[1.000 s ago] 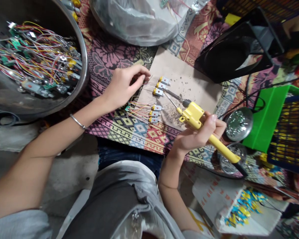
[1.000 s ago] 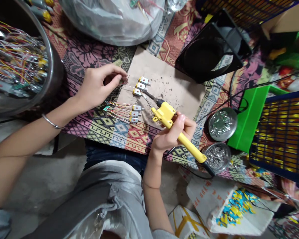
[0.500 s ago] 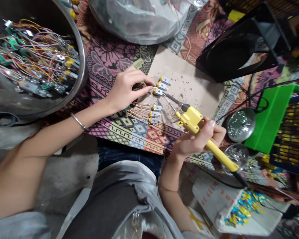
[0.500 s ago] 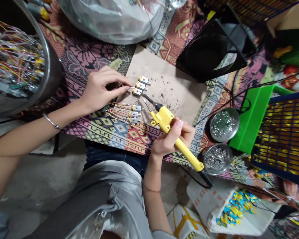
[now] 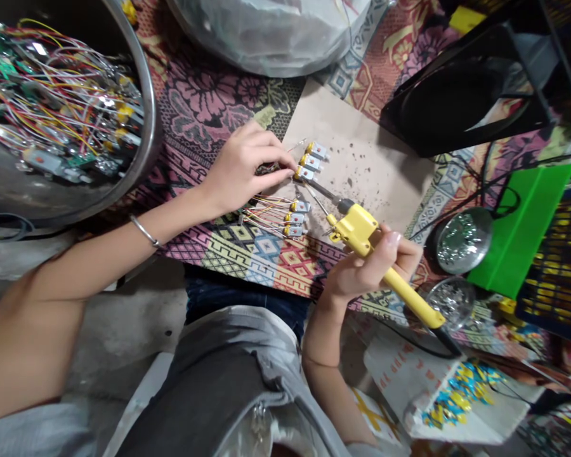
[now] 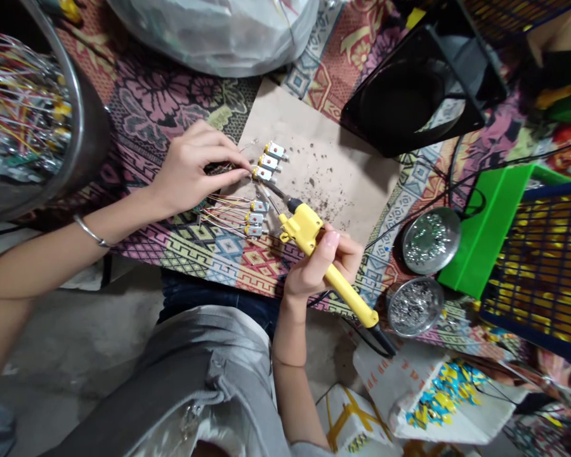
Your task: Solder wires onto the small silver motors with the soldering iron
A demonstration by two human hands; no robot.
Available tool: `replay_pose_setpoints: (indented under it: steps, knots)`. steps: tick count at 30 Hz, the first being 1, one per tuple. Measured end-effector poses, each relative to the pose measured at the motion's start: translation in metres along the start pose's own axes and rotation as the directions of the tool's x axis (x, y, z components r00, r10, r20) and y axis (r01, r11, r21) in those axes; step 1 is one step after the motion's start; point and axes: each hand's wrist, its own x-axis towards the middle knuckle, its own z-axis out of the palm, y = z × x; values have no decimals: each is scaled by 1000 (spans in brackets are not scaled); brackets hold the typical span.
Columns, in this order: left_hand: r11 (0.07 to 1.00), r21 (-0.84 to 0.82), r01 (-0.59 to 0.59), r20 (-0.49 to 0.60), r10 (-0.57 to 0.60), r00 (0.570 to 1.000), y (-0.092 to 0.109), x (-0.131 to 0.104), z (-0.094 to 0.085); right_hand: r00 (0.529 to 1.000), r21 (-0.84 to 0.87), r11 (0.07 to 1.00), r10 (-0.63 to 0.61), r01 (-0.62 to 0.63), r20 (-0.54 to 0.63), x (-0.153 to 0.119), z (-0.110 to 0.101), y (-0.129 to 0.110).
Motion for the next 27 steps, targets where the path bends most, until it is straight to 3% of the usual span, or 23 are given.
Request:
replay_pose_setpoints:
  steps: [27]
  knots:
    - [1000,-7,12,23,-12,1000,-3,1,2,998,-30,998,-55,56,44,1,1,-4]
